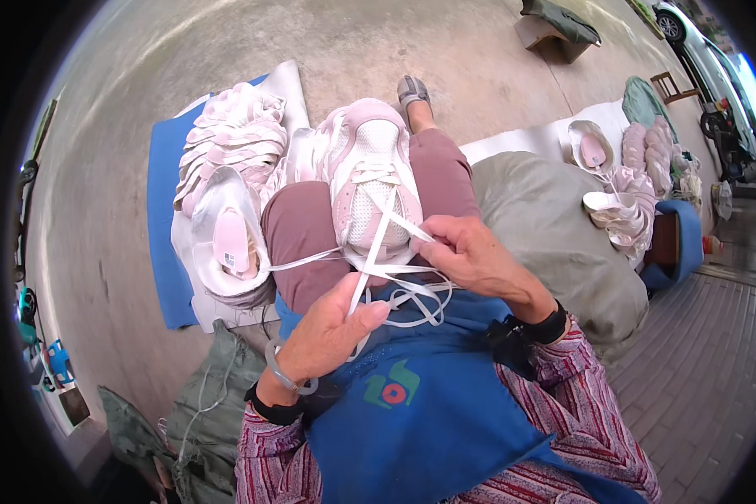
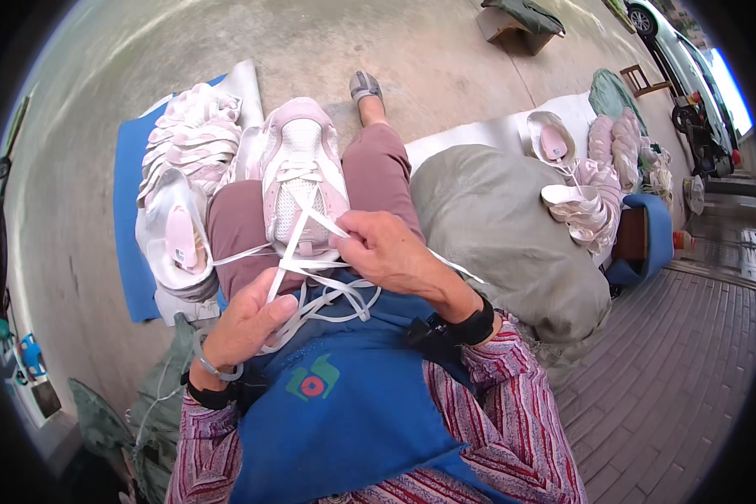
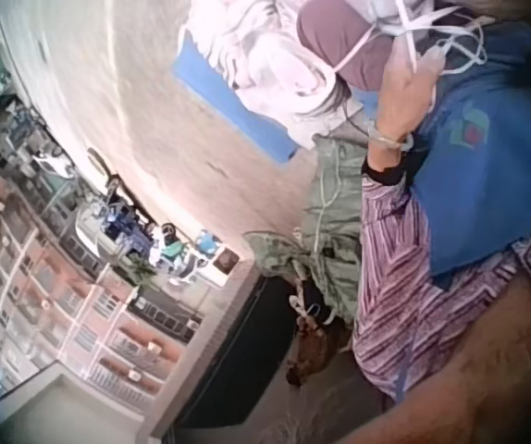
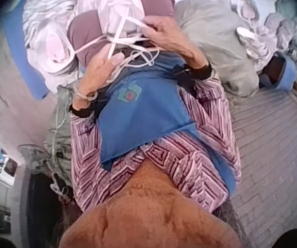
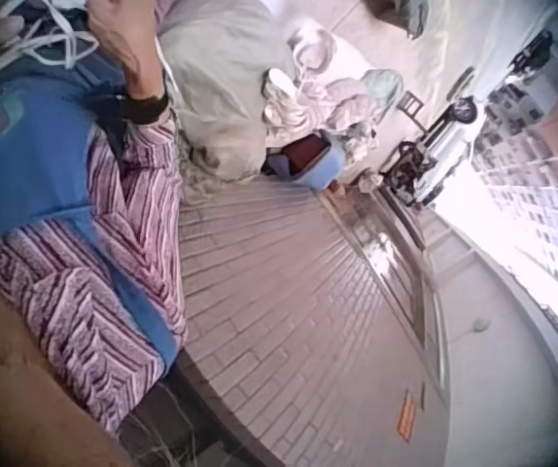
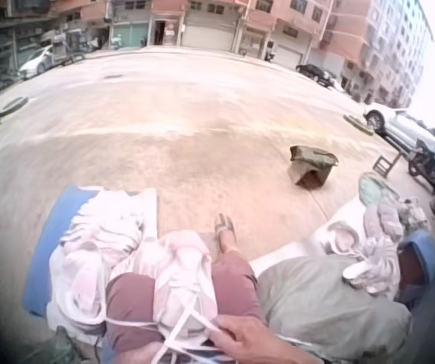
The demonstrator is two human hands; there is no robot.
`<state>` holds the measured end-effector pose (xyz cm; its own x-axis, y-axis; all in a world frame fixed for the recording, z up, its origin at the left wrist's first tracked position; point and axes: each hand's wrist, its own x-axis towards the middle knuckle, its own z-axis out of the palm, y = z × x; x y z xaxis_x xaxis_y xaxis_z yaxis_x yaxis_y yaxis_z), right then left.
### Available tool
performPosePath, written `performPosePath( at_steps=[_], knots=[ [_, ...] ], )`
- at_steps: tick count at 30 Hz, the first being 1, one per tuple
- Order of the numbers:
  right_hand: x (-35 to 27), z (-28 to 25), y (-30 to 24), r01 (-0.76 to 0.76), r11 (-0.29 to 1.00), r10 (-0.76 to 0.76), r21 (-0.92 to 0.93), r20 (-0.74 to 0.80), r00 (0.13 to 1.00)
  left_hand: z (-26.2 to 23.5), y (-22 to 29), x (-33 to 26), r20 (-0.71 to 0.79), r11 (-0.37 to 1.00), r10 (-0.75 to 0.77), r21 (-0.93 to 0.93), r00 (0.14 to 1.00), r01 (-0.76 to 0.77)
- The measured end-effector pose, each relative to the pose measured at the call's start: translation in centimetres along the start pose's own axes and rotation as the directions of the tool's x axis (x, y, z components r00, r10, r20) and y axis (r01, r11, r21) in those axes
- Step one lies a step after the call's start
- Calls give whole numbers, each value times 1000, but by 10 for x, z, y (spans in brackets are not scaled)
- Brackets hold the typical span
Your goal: Lacing a pair of pink and white sneakers while sitting in an outdoor work area.
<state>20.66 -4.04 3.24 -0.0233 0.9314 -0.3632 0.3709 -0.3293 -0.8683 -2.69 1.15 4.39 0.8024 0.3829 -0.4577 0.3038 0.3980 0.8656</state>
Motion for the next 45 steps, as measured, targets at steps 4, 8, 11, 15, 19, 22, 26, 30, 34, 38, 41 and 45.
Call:
performPosePath(
  at_steps=[4, 8, 11, 15, 19, 22, 26, 30, 34, 38, 41, 45],
  knots=[
    [-15, -24, 9, 89, 735, 72, 673, -208, 975, -44, -3, -24, 42, 919, -114, -376, 993, 121],
    [-14, -21, 10, 126, 334, 100, 934, -167, 981, -89, -35, -55, -260, 814, 65, -545, 964, -202],
    [-15, -24, 14, 66, -62, -186, 996, -77, 980, -112, -60, -80, -338, 739, 141, -590, 930, -326],
    [-34, -46, 25, -39, 496, -83, 867, 93, 992, -143, -70, -101, -429, 463, 351, -693, 832, -553],
    [-26, -35, 21, 208, 591, 260, 780, -427, 866, -171, -58, -130, -513, 385, 444, -632, 735, -673],
    [-31, -42, 27, 149, 278, -57, 949, -139, 989, -186, -51, -139, -656, 329, 379, -564, 653, -758],
    [-31, -64, 54, -312, 665, 393, 679, 38, 919, -234, -62, -180, -666, 186, 513, -530, 542, -827],
    [-39, -75, 113, -270, 963, 250, -24, -309, 918, -250, -60, -187, -823, 146, 394, -382, 408, -912],
    [-26, -71, 134, -335, 761, 39, -555, -476, 878, -286, -85, -213, -926, 73, 291, -227, 239, -971],
    [-10, -40, 53, -31, 985, -80, -170, -603, 793, -285, -85, -213, -906, 142, 336, -221, 257, -965],
    [8, -12, 21, 121, 974, -204, -192, -504, 839, -235, -57, -145, -628, 499, 570, -248, 530, -830],
    [26, 3, 27, 337, 800, -526, -497, -312, 791, -116, -20, -27, -661, 871, 400, 58, 635, -488]
  ],
)
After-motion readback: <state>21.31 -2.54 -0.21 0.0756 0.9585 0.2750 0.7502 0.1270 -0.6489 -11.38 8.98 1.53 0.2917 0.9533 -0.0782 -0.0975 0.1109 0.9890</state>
